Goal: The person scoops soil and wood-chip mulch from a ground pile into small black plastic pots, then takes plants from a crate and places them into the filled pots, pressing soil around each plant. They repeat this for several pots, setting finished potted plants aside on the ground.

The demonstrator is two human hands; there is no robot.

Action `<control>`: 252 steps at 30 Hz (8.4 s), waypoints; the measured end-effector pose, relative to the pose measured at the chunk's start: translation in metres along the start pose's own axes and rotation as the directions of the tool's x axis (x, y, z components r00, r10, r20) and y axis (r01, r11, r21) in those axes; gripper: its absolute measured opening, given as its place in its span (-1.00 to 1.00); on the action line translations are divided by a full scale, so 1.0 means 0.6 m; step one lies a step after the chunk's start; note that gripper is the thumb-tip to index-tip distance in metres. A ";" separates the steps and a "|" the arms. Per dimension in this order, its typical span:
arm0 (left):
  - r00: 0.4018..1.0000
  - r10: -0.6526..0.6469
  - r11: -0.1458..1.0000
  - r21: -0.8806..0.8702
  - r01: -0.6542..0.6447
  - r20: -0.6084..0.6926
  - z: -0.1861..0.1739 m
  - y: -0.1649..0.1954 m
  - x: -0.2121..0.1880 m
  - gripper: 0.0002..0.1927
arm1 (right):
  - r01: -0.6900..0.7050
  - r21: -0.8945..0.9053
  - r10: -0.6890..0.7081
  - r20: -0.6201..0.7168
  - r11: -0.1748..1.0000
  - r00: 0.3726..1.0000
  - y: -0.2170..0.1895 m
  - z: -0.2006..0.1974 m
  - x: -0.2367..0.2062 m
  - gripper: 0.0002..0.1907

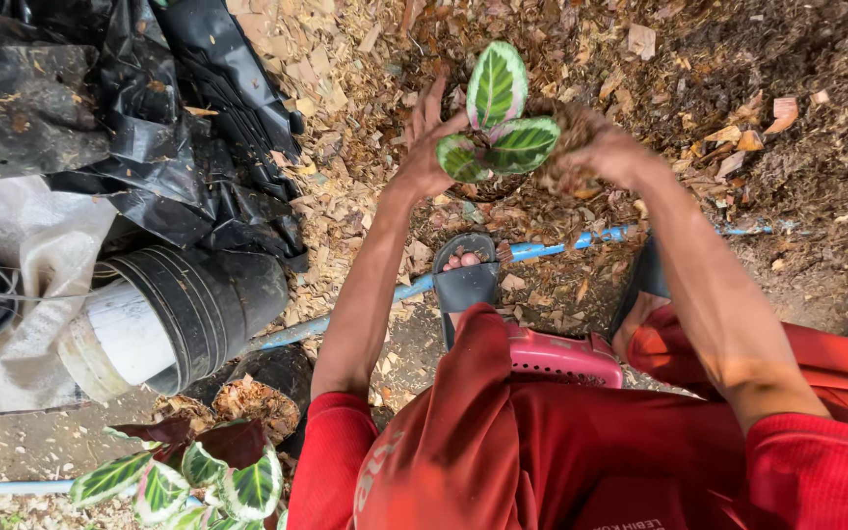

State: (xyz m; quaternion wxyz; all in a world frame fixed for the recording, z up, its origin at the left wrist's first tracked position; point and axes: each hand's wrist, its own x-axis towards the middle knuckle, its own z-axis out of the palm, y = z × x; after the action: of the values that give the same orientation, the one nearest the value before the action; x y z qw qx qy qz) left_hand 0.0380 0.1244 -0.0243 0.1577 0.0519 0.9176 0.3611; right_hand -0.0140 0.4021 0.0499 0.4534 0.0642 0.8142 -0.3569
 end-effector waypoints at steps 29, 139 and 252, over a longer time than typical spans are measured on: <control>0.912 0.317 0.944 0.174 -0.279 -0.261 -0.035 0.047 -0.068 -0.48 | 0.390 -0.569 -0.462 0.019 0.724 0.886 -0.138 0.061 0.101 -0.50; 0.945 -0.272 0.846 -0.513 0.144 -0.182 0.030 -0.013 -0.095 0.21 | 0.391 -0.783 -0.586 0.042 0.484 0.809 0.082 0.276 -0.034 -0.61; 0.992 -0.058 0.602 -0.789 0.121 0.108 -0.101 0.285 -0.045 -0.61 | 0.317 0.506 -0.250 -0.197 0.802 0.948 0.194 -0.277 -0.243 -0.51</control>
State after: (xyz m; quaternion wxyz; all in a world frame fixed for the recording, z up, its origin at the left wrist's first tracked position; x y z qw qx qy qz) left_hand 0.0408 0.2051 0.1408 0.2145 -0.0567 0.6575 0.7201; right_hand 0.0055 0.6263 0.1589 0.3092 0.0862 0.7095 -0.6273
